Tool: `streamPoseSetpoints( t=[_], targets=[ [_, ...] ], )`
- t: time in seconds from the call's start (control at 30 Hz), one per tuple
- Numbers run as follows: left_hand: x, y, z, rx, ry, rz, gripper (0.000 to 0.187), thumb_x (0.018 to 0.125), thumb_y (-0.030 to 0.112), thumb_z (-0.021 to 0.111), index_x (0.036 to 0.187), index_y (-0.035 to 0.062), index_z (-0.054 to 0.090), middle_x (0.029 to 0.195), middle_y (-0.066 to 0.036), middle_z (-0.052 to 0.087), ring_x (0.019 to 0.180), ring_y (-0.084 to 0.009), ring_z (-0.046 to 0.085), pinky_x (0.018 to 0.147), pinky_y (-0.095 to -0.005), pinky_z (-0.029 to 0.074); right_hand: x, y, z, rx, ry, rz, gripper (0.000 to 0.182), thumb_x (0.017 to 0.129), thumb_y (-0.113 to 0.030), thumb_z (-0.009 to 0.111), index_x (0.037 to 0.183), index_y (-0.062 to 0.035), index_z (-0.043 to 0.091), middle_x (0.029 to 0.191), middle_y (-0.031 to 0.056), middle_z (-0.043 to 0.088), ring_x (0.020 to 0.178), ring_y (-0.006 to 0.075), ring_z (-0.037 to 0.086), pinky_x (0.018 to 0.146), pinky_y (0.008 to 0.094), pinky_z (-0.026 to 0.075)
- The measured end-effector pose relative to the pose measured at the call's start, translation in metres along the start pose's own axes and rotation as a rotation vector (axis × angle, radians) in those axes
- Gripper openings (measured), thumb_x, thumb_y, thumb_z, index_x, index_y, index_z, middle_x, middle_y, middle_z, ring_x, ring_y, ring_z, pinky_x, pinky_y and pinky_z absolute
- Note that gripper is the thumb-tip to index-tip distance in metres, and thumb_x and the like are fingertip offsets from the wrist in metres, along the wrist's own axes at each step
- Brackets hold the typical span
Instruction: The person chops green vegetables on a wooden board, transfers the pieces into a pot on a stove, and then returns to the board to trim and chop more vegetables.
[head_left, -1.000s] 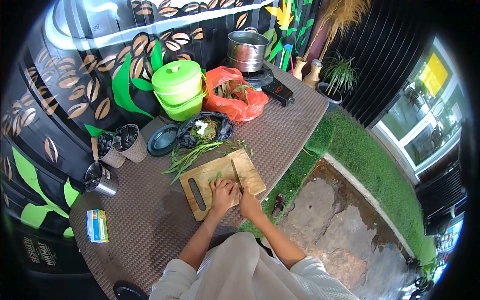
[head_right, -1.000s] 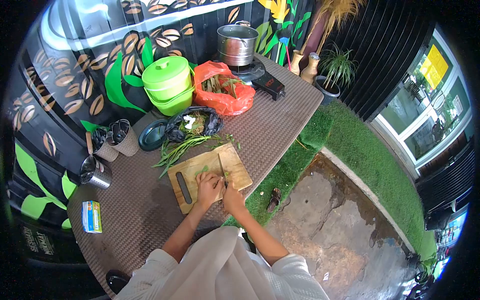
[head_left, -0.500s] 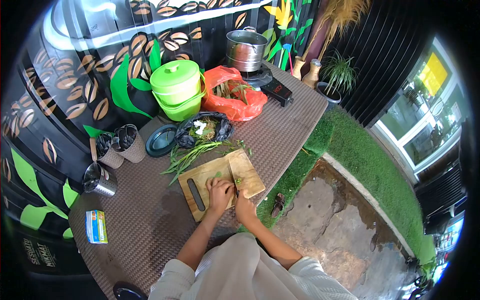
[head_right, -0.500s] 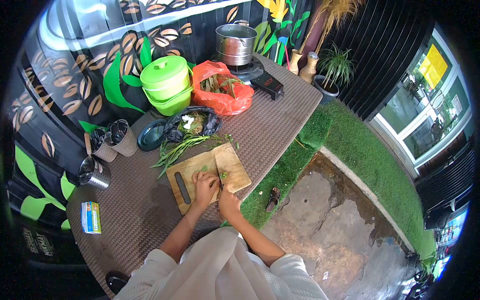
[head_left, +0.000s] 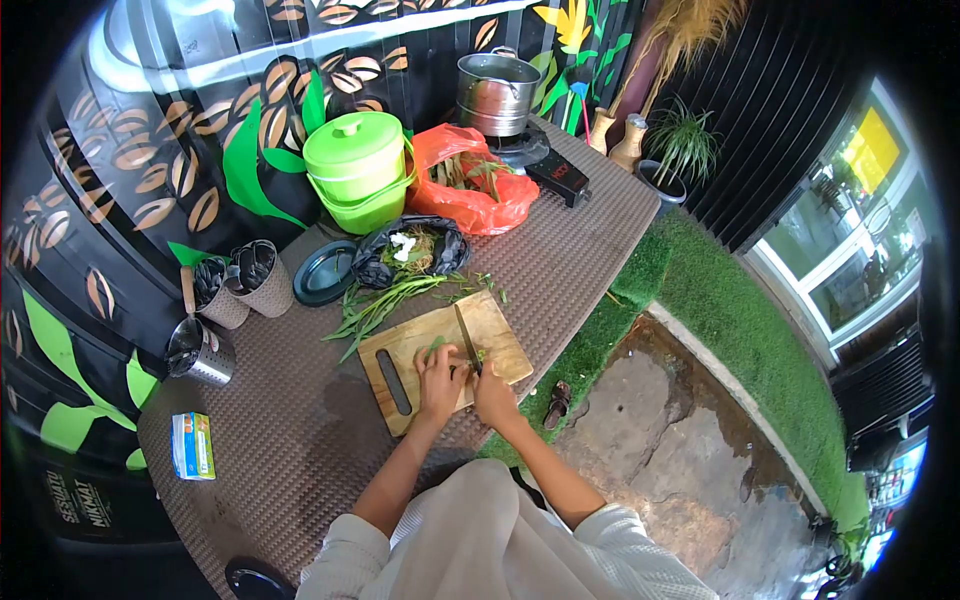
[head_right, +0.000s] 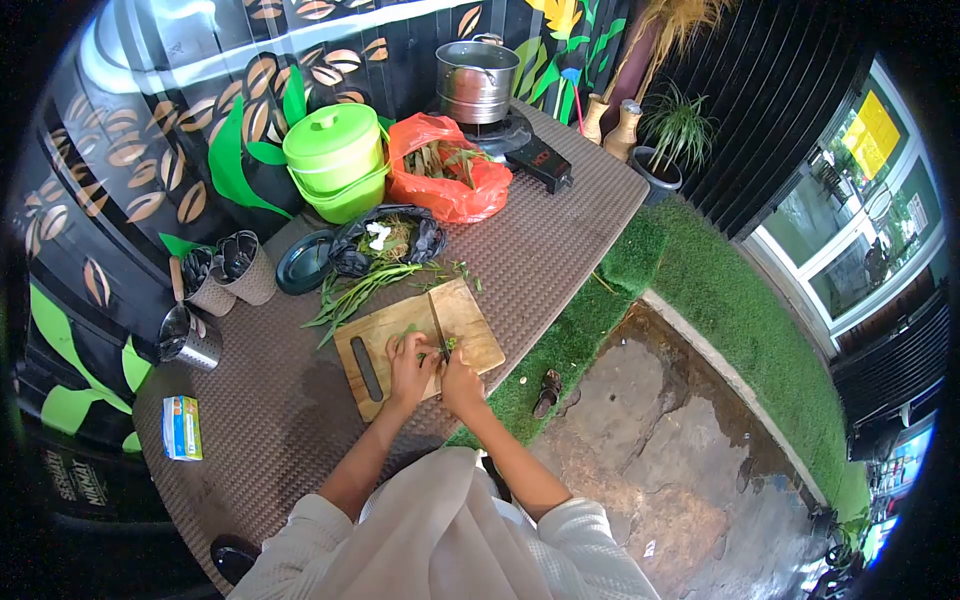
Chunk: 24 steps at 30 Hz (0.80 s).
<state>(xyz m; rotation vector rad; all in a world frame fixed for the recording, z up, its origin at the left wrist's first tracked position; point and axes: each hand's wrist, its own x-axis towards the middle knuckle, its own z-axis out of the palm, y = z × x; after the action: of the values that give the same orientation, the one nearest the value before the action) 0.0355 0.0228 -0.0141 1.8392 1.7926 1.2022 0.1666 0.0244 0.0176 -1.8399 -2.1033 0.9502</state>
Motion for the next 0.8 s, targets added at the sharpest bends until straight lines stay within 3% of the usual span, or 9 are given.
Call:
streamPoseSetpoints(
  t=[0.17,0.3,0.43,0.5,0.57,0.6,0.67,0.8],
  targets=[
    [-0.003,0.009,-0.007,0.178,0.031,0.118,0.031,0.084,0.008,0.062,0.111,0.0083,0.046,0.086,-0.006,0.066,0.096,-0.0236,0.060,0.108,-0.0450,0.018,-0.018,0.001,0.014,-0.023,0.064,-0.052,0.038,0.095,-0.025,0.044,0.121,0.0026,0.035,0.087,0.0306,0.064,0.085,0.0478,0.063,0.077,0.0553,0.049],
    [-0.005,0.001,-0.005,0.084,0.055,0.076,0.023,0.084,0.009,0.063,0.104,0.0074,0.052,0.086,-0.006,0.067,0.095,-0.0236,0.060,0.107,-0.0438,0.019,-0.002,0.004,0.017,-0.030,0.067,-0.019,0.040,0.094,-0.021,0.044,0.123,0.0040,0.032,0.086,0.0317,0.063,0.083,0.0499,0.061,0.074,0.0572,0.048],
    [0.012,-0.009,-0.008,-0.035,-0.065,-0.050,0.016,0.079,0.010,0.070,0.090,0.0081,0.060,0.086,-0.004,0.068,0.098,-0.0224,0.058,0.103,-0.0425,0.026,-0.005,-0.004,0.001,0.036,-0.041,0.011,0.037,0.095,-0.024,0.043,0.118,0.0035,0.035,0.091,0.0309,0.063,0.090,0.0477,0.062,0.077,0.0554,0.049],
    [0.015,-0.013,-0.009,-0.068,-0.087,-0.101,0.014,0.077,0.009,0.071,0.087,0.0077,0.061,0.085,-0.002,0.068,0.098,-0.0216,0.058,0.101,-0.0407,0.028,-0.020,-0.005,0.012,-0.005,0.002,0.016,0.039,0.095,-0.023,0.043,0.120,0.0043,0.034,0.088,0.0317,0.063,0.086,0.0481,0.062,0.076,0.0556,0.049],
    [0.017,-0.015,-0.007,-0.321,-0.111,-0.280,0.016,0.075,0.007,0.073,0.086,0.0080,0.062,0.081,0.001,0.069,0.095,-0.0208,0.057,0.097,-0.0378,0.030,-0.022,-0.005,0.018,-0.048,0.048,0.023,0.040,0.095,-0.023,0.043,0.122,0.0051,0.032,0.086,0.0325,0.063,0.083,0.0484,0.062,0.074,0.0558,0.049],
    [0.018,-0.013,-0.007,-0.324,-0.112,-0.278,0.016,0.075,0.007,0.073,0.086,0.0080,0.062,0.081,0.001,0.069,0.095,-0.0208,0.057,0.097,-0.0378,0.030,-0.019,-0.005,0.021,-0.048,0.033,0.029,0.040,0.095,-0.024,0.043,0.122,0.0044,0.033,0.086,0.0325,0.063,0.084,0.0484,0.062,0.075,0.0555,0.049],
    [0.014,-0.009,-0.009,-0.035,-0.074,-0.121,0.015,0.075,0.008,0.072,0.087,0.0086,0.063,0.078,0.000,0.068,0.092,-0.0204,0.056,0.096,-0.0379,0.030,-0.009,-0.001,0.022,-0.047,0.012,0.038,0.040,0.095,-0.025,0.043,0.122,0.0038,0.033,0.087,0.0325,0.063,0.084,0.0483,0.062,0.075,0.0551,0.049],
    [0.006,-0.003,-0.010,0.028,-0.014,0.015,0.012,0.078,0.009,0.069,0.088,0.0087,0.062,0.081,-0.003,0.067,0.090,-0.0219,0.054,0.096,-0.0402,0.030,-0.008,-0.002,0.020,0.003,0.034,-0.001,0.040,0.094,-0.025,0.045,0.120,0.0028,0.034,0.083,0.0317,0.063,0.082,0.0485,0.062,0.073,0.0556,0.049]
  ],
)
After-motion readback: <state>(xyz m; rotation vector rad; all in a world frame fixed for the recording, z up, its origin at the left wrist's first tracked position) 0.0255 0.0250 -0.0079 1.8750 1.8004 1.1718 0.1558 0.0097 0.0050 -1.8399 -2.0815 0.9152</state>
